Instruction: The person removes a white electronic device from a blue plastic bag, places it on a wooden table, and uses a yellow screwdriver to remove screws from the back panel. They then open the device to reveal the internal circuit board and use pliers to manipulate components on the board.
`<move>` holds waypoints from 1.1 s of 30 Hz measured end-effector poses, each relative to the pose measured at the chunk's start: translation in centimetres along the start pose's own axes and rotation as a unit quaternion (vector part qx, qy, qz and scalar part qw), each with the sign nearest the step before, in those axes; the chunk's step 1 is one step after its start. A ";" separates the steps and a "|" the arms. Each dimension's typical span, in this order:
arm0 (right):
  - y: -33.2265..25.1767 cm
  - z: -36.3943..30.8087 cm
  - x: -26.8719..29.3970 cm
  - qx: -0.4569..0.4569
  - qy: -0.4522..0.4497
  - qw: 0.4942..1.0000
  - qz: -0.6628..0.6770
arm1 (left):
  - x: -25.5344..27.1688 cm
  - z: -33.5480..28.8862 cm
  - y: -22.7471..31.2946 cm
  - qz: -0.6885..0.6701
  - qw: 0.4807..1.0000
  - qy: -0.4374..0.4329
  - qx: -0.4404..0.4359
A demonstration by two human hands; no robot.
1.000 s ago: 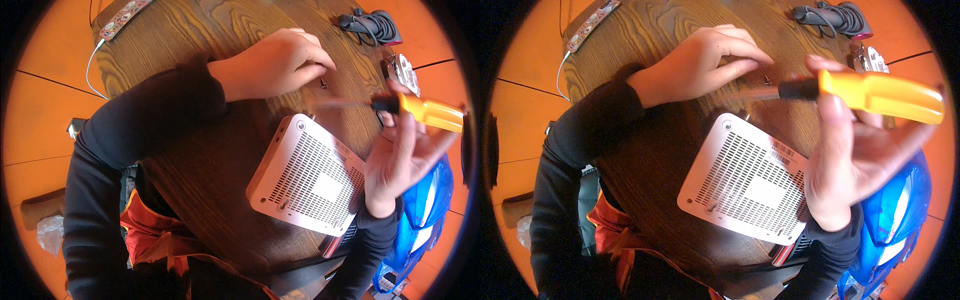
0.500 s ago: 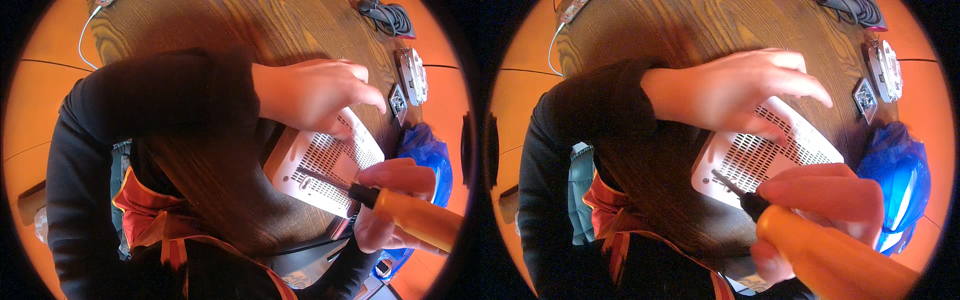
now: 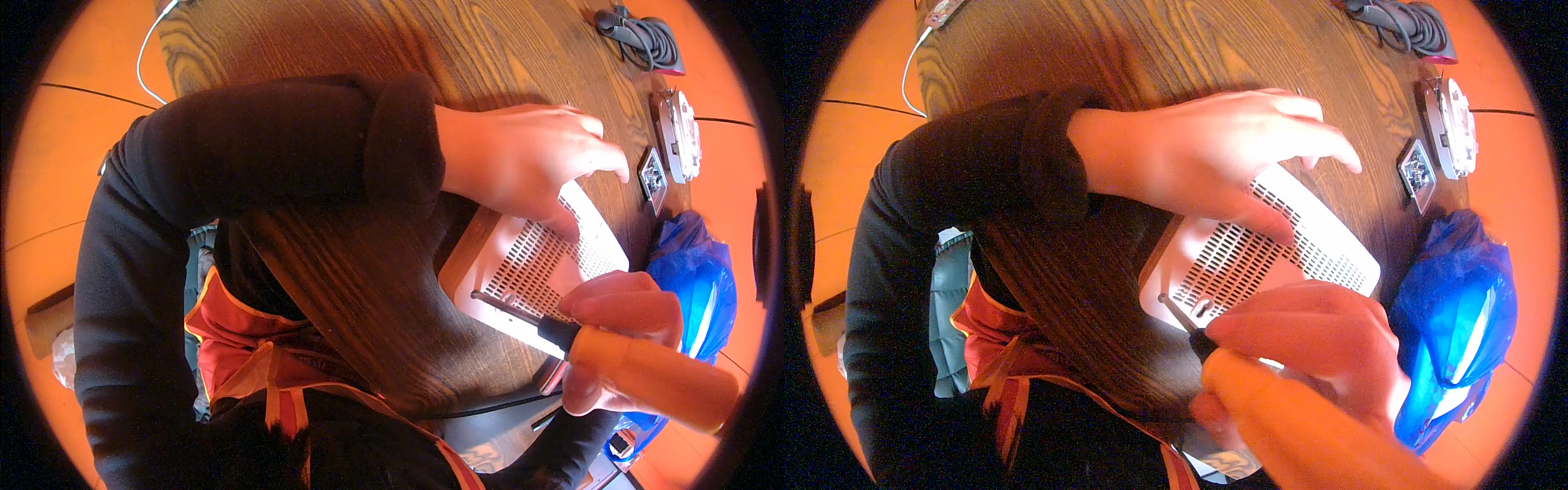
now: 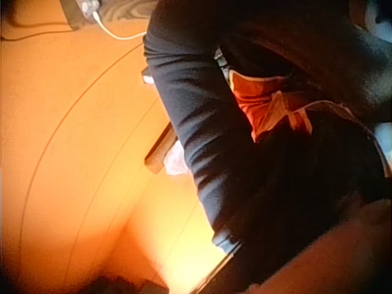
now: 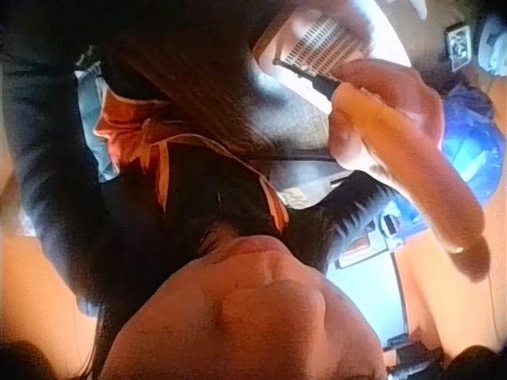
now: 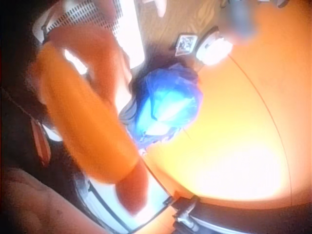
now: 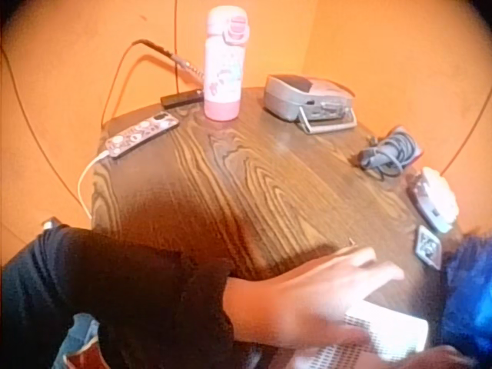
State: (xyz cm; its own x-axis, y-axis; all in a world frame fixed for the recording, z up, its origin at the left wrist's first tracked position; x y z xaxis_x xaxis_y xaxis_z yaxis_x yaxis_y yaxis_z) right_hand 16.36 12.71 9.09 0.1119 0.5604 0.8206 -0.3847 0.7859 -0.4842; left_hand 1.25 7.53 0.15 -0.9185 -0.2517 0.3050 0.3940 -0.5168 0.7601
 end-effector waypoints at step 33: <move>-0.1 -0.2 1.1 0.074 0.226 0.968 0.076 | 0.0 0.5 0.5 0.083 0.995 -0.012 -0.044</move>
Point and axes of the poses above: each hand's wrist, its own z-axis towards the middle knuckle, its own x-axis out of the back of the hand, y = z × x, the point moved 2 cm from there along z, towards the middle knuckle, and after that the axes turned 14 degrees about -z, right-handed, at the moved point
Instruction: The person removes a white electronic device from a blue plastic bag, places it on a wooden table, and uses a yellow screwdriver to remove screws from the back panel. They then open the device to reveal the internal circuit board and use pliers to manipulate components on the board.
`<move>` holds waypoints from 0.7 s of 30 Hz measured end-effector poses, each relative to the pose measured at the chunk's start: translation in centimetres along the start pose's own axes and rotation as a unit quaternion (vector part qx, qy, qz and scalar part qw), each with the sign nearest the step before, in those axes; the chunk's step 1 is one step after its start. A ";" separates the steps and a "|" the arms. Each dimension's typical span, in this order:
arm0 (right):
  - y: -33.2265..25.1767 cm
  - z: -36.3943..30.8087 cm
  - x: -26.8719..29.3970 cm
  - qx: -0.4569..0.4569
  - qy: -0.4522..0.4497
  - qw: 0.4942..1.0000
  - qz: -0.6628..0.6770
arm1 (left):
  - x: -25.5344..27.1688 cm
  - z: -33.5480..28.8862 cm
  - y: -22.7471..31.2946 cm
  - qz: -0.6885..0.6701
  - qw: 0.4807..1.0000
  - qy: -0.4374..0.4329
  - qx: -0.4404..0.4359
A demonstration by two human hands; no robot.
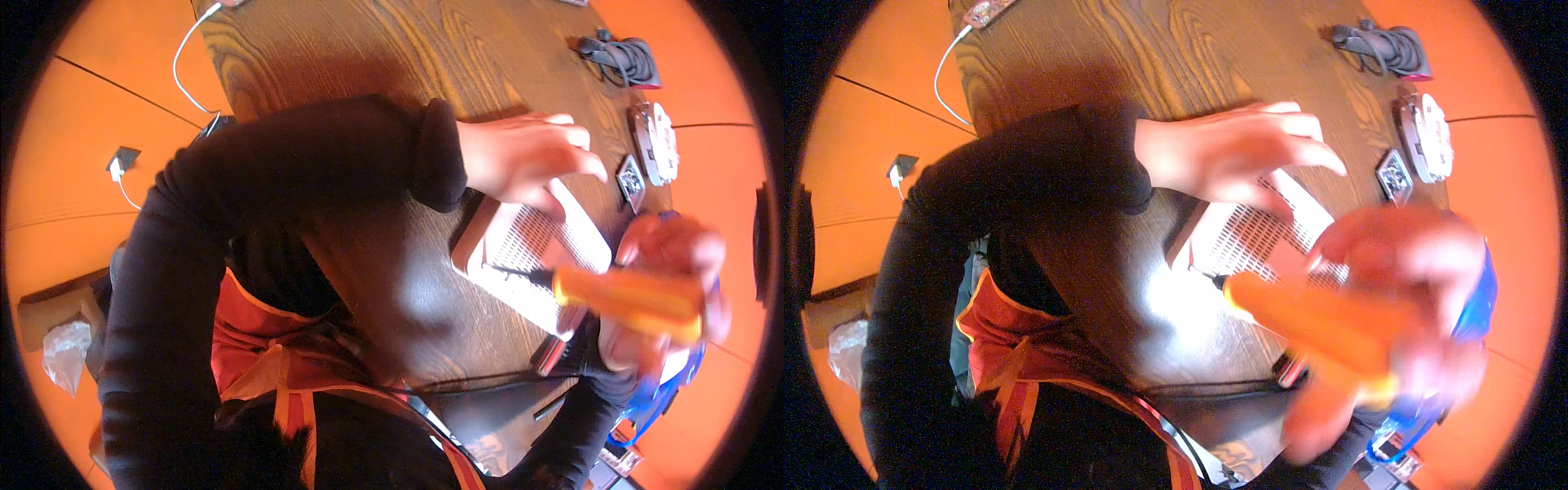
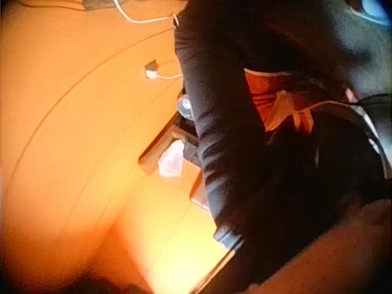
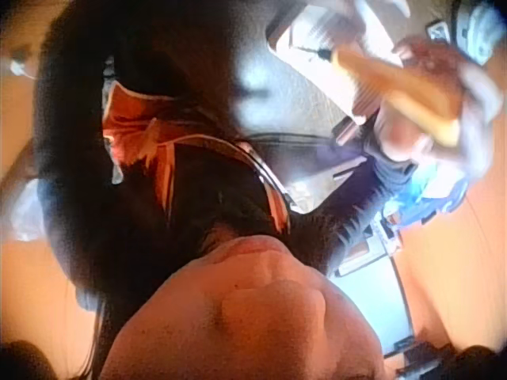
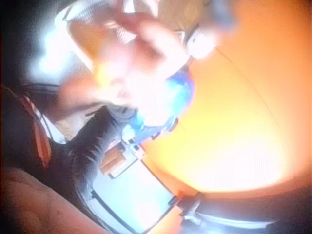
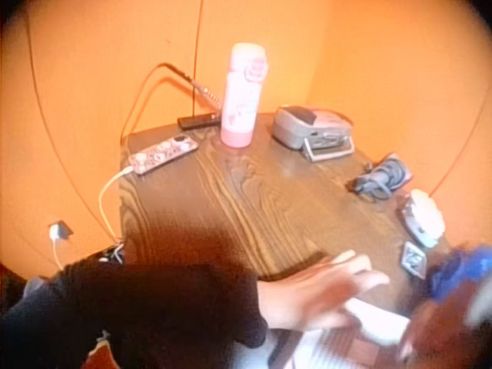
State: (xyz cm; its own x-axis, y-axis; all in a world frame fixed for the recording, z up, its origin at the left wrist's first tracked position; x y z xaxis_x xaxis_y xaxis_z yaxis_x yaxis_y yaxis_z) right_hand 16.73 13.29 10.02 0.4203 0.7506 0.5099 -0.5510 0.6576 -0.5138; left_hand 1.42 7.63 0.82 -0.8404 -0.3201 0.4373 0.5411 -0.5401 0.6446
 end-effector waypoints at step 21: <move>0.2 -4.0 -5.3 -0.042 0.156 0.987 0.011 | 1.2 -5.8 6.6 -0.186 0.974 -0.007 0.127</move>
Point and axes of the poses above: each hand's wrist, its own z-axis towards the middle knuckle, its own x-axis out of the back of the hand, y = z × x, the point moved 2 cm from there along z, towards the middle knuckle, and after that the axes turned 14 degrees about -z, right-handed, at the moved point
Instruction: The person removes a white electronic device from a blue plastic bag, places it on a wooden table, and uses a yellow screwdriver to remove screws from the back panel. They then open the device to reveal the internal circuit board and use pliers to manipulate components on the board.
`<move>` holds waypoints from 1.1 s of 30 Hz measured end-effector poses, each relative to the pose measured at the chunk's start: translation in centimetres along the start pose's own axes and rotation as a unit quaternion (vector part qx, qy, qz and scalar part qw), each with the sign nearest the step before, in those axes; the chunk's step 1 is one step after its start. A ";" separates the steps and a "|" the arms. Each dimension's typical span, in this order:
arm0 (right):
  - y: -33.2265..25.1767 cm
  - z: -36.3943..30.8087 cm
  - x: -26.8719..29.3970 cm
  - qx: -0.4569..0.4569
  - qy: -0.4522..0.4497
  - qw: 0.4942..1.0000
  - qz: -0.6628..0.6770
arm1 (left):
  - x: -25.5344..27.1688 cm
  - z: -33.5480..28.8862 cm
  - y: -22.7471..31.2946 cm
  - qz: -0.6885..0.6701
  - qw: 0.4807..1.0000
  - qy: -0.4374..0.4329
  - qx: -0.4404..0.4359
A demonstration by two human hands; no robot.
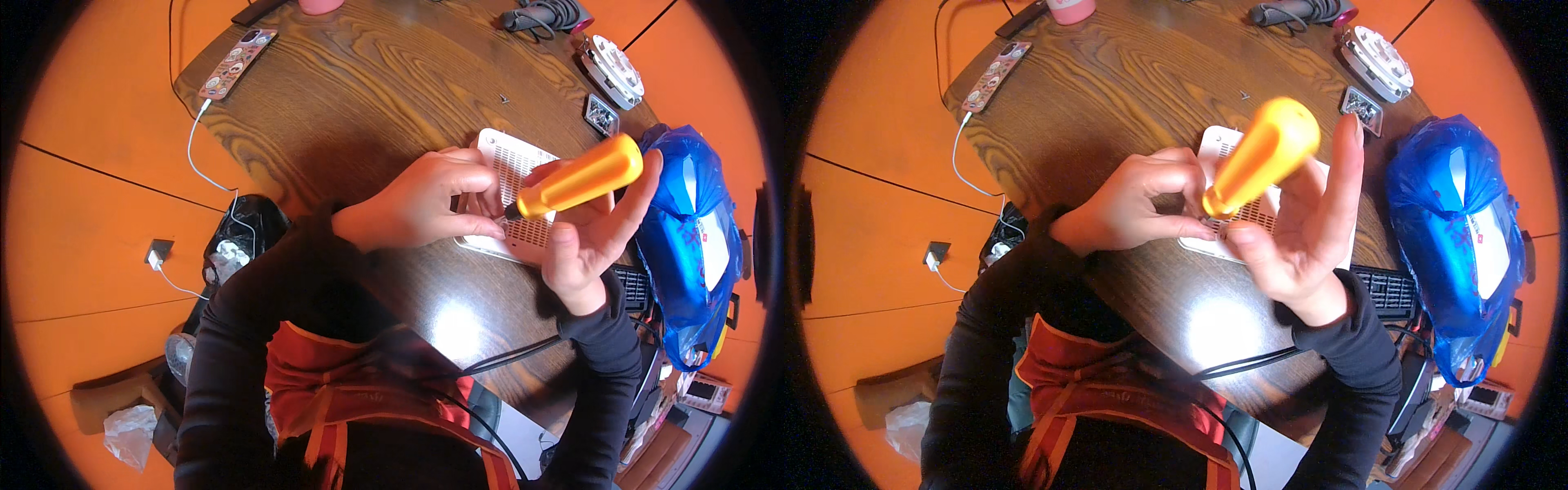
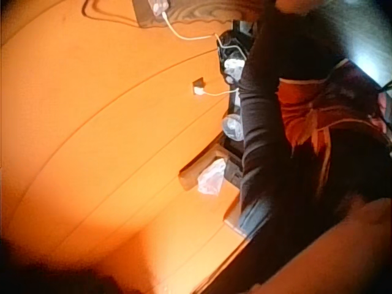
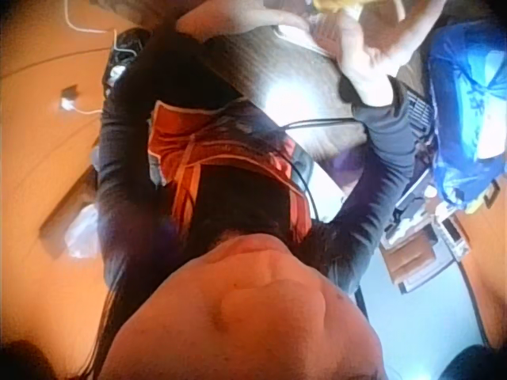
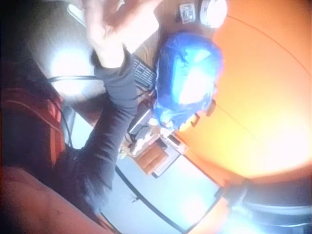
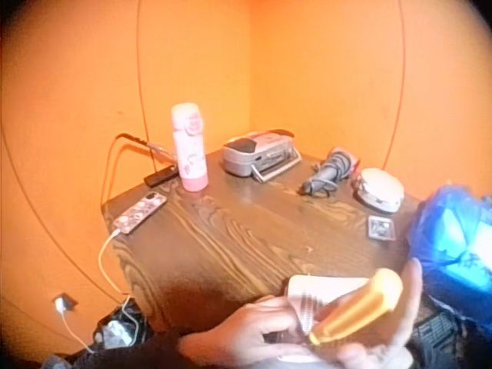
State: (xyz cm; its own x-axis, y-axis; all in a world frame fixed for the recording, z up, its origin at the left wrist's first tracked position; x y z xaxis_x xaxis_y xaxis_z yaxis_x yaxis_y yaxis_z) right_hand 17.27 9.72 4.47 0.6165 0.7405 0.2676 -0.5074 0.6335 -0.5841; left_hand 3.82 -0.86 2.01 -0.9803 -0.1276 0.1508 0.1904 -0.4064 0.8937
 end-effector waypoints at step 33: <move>1.6 -0.4 -0.3 -0.046 -0.018 0.994 0.093 | 0.2 -0.5 -0.3 0.001 1.000 -0.004 0.002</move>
Point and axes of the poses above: each hand's wrist, its own z-axis towards the middle knuckle, its own x-axis out of the back of the hand, y = z × x, the point moved 2 cm from there along z, towards the middle knuckle, and after that the axes turned 14 degrees about -z, right-handed, at the moved point
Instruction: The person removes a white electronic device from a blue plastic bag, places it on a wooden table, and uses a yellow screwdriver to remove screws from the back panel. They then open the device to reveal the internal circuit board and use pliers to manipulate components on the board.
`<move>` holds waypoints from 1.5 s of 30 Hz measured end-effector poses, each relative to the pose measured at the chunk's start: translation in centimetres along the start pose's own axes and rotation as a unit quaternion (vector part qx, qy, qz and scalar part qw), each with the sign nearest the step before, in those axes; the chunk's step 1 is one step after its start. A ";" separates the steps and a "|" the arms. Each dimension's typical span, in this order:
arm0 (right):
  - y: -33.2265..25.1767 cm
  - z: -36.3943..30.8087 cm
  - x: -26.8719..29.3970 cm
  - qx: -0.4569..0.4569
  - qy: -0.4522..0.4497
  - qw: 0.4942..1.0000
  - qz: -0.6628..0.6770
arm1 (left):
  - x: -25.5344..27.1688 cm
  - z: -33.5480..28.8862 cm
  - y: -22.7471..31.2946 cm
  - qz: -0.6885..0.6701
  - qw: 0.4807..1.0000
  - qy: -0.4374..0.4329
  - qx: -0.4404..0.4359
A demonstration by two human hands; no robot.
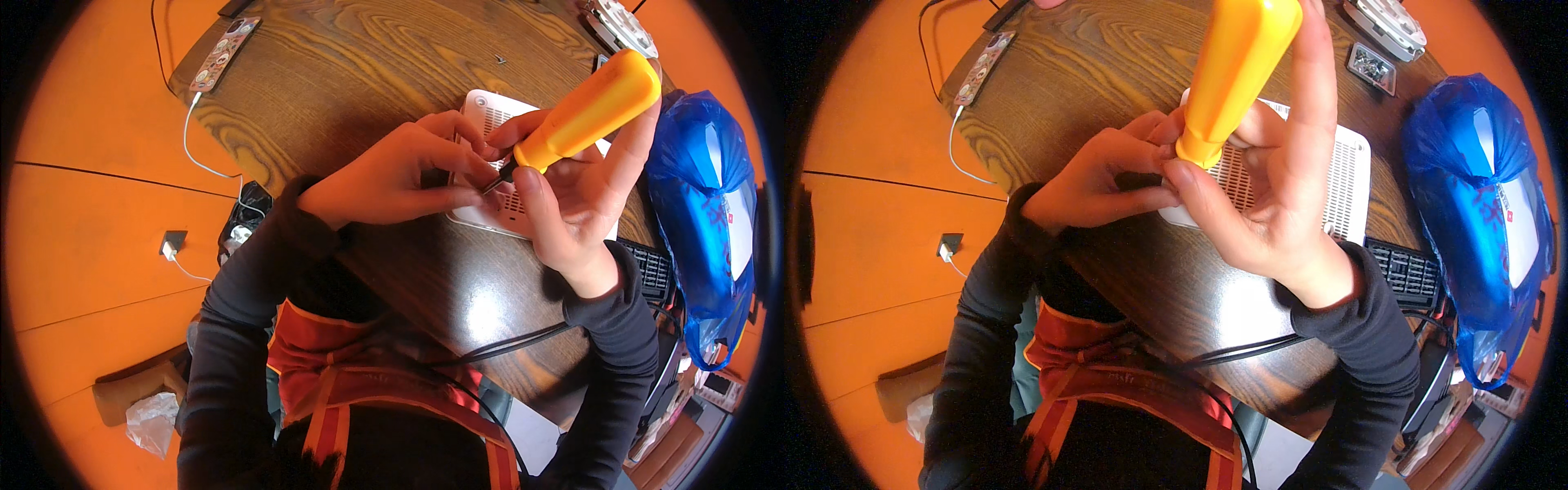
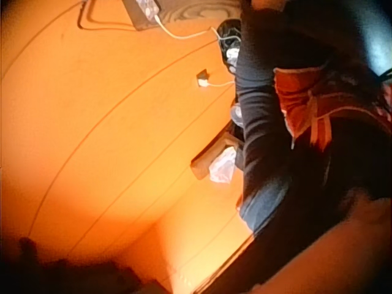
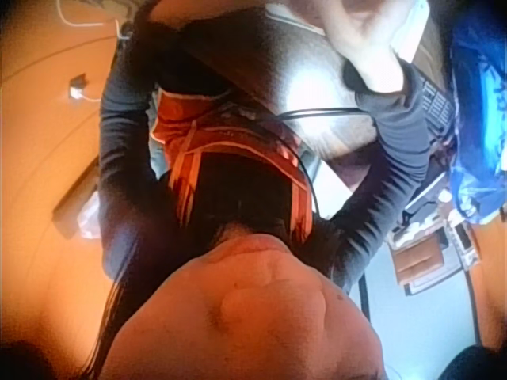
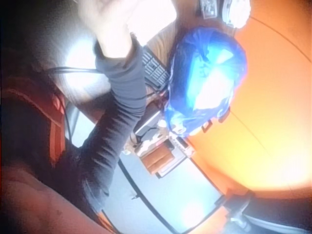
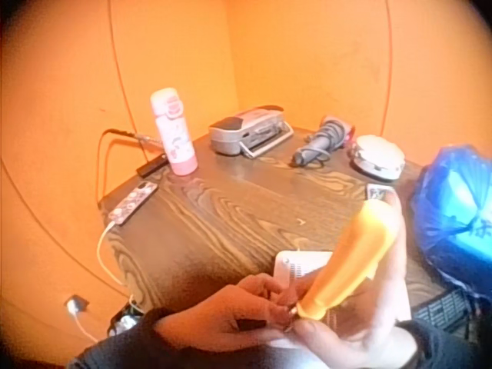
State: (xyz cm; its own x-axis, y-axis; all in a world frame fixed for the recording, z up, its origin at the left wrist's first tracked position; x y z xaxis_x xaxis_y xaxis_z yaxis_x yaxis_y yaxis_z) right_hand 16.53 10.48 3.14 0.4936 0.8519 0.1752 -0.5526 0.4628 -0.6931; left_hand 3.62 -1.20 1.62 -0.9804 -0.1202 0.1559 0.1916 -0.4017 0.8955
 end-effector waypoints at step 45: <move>-1.3 1.1 -0.2 0.025 0.048 0.997 -0.057 | 0.5 -0.2 0.1 0.022 1.000 0.007 -0.012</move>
State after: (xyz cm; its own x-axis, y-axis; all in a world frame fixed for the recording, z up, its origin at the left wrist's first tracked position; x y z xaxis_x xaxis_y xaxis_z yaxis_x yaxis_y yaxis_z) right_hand 16.40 9.94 4.81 0.6164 0.7663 0.1812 -0.5208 0.5694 -0.6360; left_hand 3.16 -1.50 1.68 -0.9703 -0.1514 0.1889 0.2360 -0.4180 0.8773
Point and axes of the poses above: each hand's wrist, its own z-axis towards the middle knuckle, its own x-axis out of the back of the hand, y = z × x, the point moved 2 cm from there along z, towards the middle knuckle, and after that the axes turned 14 degrees about -z, right-handed, at the moved point
